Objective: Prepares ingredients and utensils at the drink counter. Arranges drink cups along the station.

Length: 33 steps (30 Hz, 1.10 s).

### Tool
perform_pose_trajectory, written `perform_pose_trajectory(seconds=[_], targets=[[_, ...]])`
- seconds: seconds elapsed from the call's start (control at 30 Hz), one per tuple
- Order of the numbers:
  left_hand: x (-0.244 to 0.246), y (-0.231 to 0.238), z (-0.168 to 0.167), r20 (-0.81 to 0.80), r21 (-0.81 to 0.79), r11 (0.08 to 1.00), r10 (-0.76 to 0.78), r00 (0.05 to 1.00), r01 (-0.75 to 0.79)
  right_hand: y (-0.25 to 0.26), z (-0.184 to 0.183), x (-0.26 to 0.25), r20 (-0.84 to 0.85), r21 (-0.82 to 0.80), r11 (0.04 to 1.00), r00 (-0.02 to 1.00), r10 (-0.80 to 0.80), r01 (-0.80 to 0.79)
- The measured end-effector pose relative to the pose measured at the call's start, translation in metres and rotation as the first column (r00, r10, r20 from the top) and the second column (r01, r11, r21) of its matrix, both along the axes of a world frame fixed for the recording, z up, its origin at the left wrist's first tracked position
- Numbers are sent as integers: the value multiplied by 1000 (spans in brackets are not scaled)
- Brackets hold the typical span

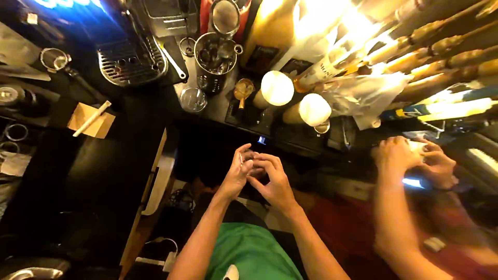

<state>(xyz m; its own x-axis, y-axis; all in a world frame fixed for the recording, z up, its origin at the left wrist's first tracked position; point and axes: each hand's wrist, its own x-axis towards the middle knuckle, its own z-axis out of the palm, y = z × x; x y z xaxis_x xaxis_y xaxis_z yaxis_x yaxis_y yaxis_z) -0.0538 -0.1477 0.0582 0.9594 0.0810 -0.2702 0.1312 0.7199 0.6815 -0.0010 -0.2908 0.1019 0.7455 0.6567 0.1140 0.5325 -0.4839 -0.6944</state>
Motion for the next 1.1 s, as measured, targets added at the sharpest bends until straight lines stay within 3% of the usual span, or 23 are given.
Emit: perform_pose_trajectory(seconds=[0.1,0.17,0.3,0.67,0.77,0.87,0.97,1.1], targets=[[5,15,2,32,48,998,-45,998,44,-4,13,15,-231,0,993,967,112,-115],[9,26,1,59,95,988,-128,990,122,-5,18,25,-282,-19,985,946,159,-171],[19,44,2,91,160,952,-279,956,263,3,24,41,-274,-33,982,947,169,-185],[57,67,12,181,107,914,-406,896,392,26,42,67,-242,-45,992,964,107,-121],[67,71,19,217,152,927,-369,904,342,30,55,84,-174,-92,994,984,49,-66],[83,75,26,70,341,924,-208,976,173,30,72,114,-52,-150,989,998,-19,11],[106,78,27,-52,497,868,25,998,5,34,86,149,67,-244,967,996,-58,73],[132,74,28,-46,594,796,177,983,-115,51,89,188,153,-383,916,986,-68,122]])
